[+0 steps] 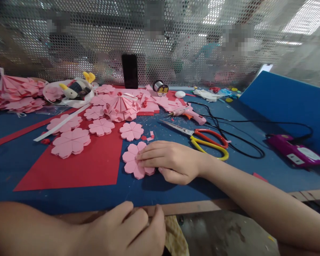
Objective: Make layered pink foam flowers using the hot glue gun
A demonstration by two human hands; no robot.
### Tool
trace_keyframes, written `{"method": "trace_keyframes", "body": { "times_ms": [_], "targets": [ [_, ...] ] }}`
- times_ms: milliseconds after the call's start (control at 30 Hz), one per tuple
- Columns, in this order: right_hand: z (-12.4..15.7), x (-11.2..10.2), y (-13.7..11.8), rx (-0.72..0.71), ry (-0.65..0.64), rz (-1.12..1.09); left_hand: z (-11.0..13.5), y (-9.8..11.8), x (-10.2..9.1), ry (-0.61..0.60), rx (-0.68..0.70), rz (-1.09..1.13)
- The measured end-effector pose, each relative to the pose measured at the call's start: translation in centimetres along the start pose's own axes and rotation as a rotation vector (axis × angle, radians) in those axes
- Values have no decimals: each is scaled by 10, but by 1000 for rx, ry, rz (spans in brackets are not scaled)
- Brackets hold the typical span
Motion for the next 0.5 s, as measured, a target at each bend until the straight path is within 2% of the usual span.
{"method": "trace_keyframes", "body": {
  "times_ms": [100, 300, 500],
  "targets": [
    [0, 0, 0, 4, -6, -4, -1, -1, -8, 40, -6, -90],
    [-1, 0, 0, 10, -10, -10, -2, -10, -22, 7, -182, -171],
    [0, 0, 1, 0, -10, -3, 5, -1, -19, -112, -171, -304]
  ]
}}
Point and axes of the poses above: each hand's wrist, its own z-axis away from the middle knuckle, its own x-axis out of the palm, y = z × x, the point moved 8 cm from there along -z, towards the middle knuckle, and after that the axes turned 5 degrees about z, right-handed, at the moved point
